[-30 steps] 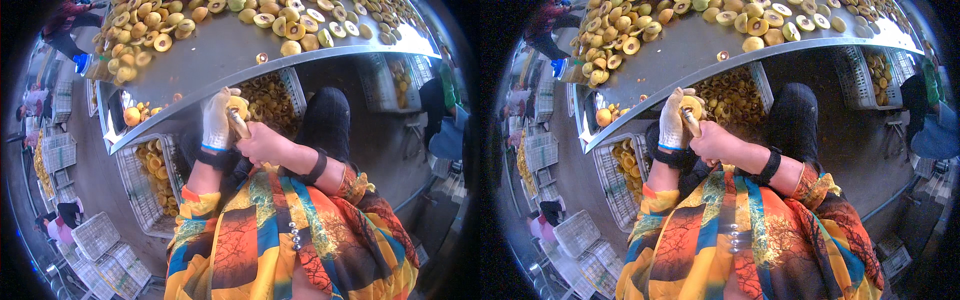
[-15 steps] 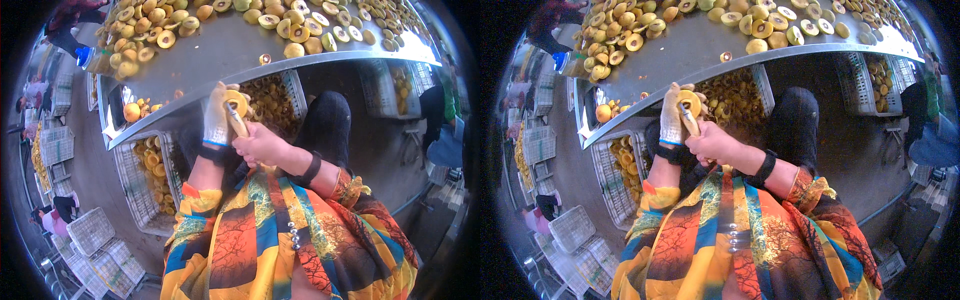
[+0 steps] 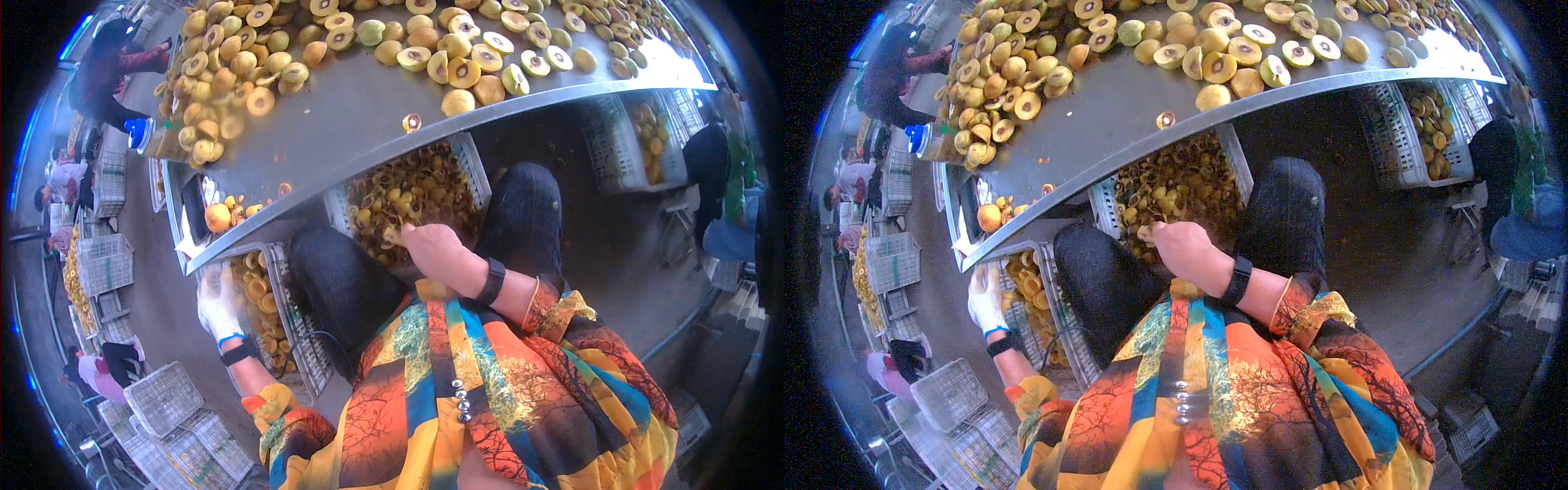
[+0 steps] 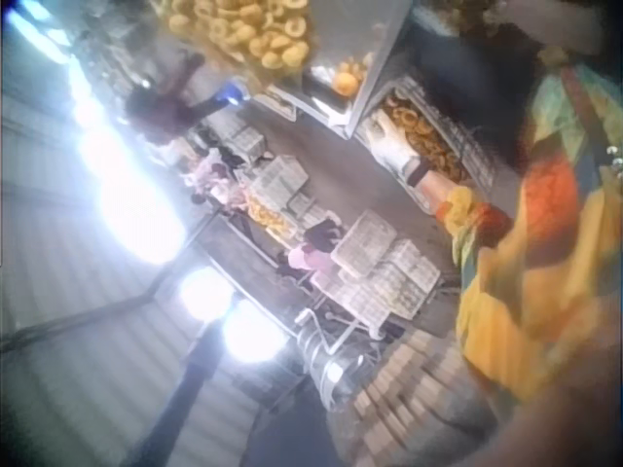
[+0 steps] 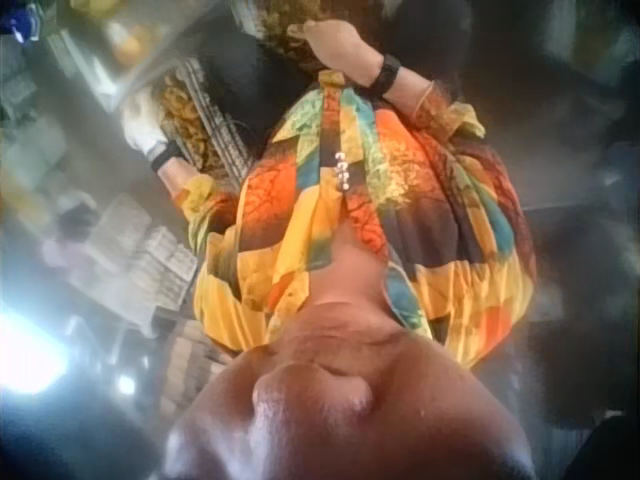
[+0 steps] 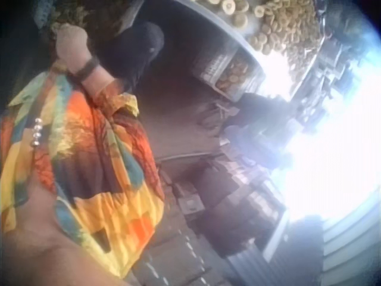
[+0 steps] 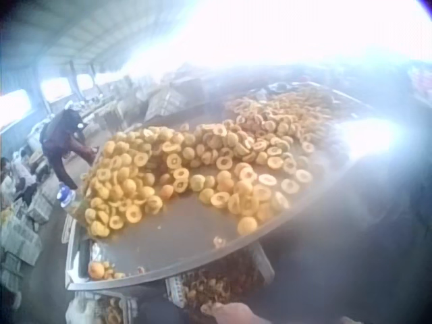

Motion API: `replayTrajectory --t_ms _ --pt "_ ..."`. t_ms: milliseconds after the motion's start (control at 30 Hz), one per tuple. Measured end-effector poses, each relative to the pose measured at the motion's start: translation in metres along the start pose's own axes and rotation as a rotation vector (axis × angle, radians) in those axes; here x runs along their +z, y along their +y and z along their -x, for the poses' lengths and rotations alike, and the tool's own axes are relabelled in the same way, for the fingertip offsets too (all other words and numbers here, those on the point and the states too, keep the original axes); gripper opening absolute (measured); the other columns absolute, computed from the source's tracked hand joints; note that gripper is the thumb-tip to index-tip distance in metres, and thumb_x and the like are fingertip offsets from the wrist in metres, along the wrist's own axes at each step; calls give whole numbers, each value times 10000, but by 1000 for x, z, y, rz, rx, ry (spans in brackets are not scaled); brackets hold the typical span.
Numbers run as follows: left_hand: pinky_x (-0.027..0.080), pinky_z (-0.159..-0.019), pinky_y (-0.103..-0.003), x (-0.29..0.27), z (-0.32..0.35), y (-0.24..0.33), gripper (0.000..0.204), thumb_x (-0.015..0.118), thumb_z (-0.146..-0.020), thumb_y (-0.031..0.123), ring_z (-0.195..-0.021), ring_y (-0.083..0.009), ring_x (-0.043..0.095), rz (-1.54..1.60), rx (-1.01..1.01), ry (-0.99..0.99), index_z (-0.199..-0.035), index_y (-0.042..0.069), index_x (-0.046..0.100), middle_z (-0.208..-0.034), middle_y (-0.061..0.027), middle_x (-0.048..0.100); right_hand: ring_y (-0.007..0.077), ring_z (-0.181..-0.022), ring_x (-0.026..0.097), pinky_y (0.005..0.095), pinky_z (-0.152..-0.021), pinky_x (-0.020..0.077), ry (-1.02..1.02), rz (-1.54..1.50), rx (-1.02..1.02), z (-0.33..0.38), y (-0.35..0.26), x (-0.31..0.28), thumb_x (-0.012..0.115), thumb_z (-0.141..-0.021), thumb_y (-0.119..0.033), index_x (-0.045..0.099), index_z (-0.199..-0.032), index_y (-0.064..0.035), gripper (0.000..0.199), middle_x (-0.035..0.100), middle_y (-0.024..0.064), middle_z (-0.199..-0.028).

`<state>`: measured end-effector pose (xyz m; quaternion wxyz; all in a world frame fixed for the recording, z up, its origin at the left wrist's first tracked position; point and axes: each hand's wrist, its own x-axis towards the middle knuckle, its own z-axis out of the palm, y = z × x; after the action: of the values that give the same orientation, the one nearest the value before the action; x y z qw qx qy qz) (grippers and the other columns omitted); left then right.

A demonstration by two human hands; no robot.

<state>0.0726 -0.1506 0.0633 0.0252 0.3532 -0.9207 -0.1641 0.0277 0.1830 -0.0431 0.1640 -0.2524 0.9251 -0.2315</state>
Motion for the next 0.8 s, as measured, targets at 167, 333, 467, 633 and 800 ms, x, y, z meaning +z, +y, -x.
replayTrajectory --t_ms 167,333,467,633,800 --pt "462 -775 -294 65 -31 159 405 586 -846 280 -835 -207 603 478 403 -171 -1160 26 550 -947 -111 650 335 -574 588 422 -506 460 197 -144 -32 2 14 -5 545 -789 -114 460 -851 -10 148 566 149 -590" --pt "448 -857 -398 124 -16 344 521 510 -819 491 -1018 -356 559 96 802 -253 -1173 109 533 -1087 -189 594 390 -566 554 467 -505 433 254 -273 50 23 22 -38 572 -804 -166 420 -835 -12 219 543 191 -583" --pt "461 -828 -403 235 -50 395 404 509 -814 393 -952 -350 580 66 953 -268 -982 38 602 -1014 -215 605 404 -550 556 479 -493 438 347 -240 145 43 47 -45 570 -800 -164 409 -829 -24 215 537 207 -557" --pt "459 -430 -265 174 -19 361 253 469 -870 200 -601 -160 588 795 474 -960 -1036 21 540 -853 -75 595 433 -650 582 479 -567 480 604 -546 373 41 59 -71 609 -789 -212 454 -943 -31 283 580 241 -671" --pt "497 -668 -236 111 43 282 349 474 -870 157 -795 -149 611 1077 440 -990 -1159 -38 498 -1006 -104 606 265 -879 611 336 -762 480 699 -919 307 2 53 -96 636 -814 -240 455 -1158 8 461 610 188 -946"
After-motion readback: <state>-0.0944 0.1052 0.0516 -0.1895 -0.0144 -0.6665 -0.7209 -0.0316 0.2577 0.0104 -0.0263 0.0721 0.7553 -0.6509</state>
